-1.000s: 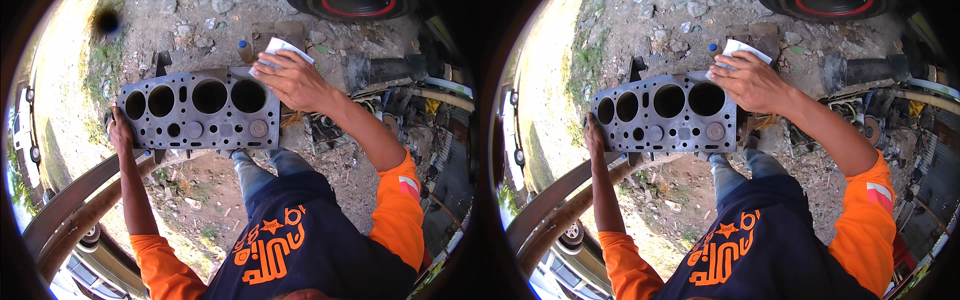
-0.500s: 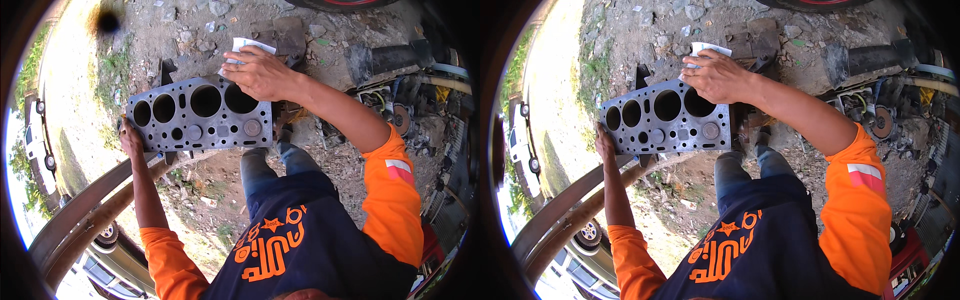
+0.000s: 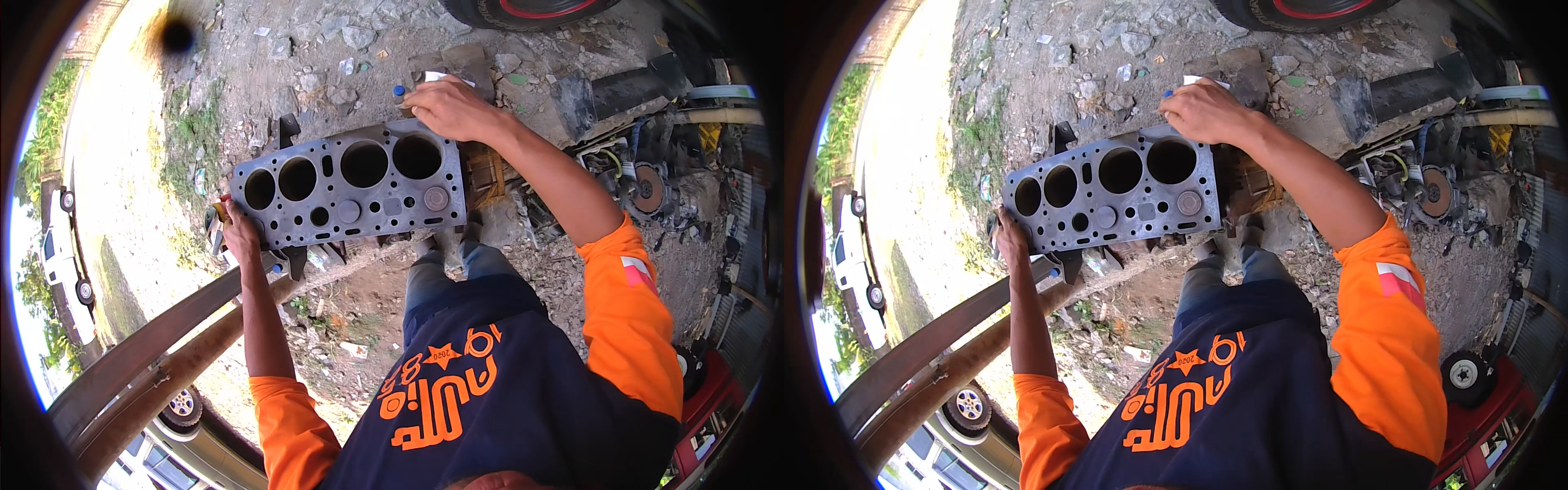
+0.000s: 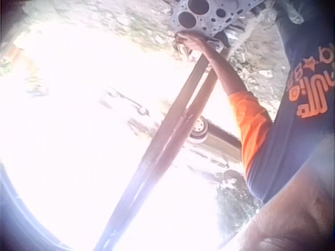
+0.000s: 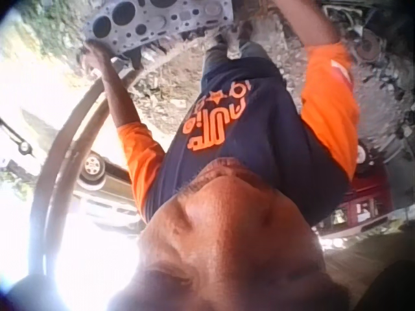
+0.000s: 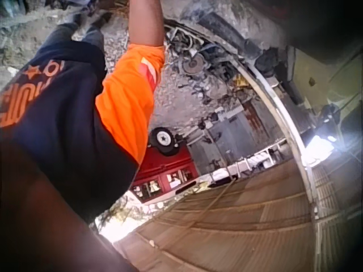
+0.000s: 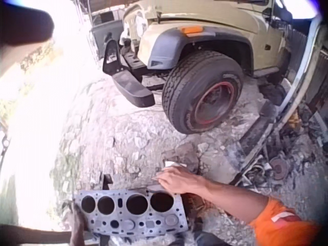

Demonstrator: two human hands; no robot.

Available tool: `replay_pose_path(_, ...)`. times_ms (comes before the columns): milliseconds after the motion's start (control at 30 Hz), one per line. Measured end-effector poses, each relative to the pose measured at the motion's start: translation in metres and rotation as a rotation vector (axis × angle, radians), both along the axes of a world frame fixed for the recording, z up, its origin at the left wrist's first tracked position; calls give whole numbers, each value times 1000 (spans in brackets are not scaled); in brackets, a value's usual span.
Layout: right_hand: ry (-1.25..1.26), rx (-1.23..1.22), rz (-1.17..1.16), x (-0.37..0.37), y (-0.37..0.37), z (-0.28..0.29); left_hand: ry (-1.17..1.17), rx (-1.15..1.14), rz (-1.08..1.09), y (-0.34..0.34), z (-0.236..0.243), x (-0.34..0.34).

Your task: The person cleans and sands the surface and cylinder walls of an engine block using a cloth and a piece of sandpaper.

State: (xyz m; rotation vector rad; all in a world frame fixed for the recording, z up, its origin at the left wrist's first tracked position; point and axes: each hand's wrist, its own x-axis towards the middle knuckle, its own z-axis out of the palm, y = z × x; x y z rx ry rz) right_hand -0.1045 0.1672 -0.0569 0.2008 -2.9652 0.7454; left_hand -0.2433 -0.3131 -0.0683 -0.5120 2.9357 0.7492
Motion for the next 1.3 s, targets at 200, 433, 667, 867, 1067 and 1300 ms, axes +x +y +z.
replay_pose_path(200, 255, -579, -584, 56, 7, -9, 79, 105, -95, 1, 1, 3)
replay_pose_path(433, 521, -1316, -989, 108, -6, -35, 513, 490, -188, -10, -11, 27)
replay_pose_path(667, 242, -1787, -657, 139, -44, -2, 625, 688, -245, 28, 31, 101)
replay_pose_path(867, 43, -1738, -378, 125, -54, -11, 120, 1084, -512, 133, 73, 147)
replay_pose_path(1067, -109, -1806, -433, 135, -48, -46, -87, 923, -752, 209, 58, 159)
replay_pose_path(1300, -144, -1557, -430, 136, -46, -59, -276, 746, -800, 232, 57, 163)
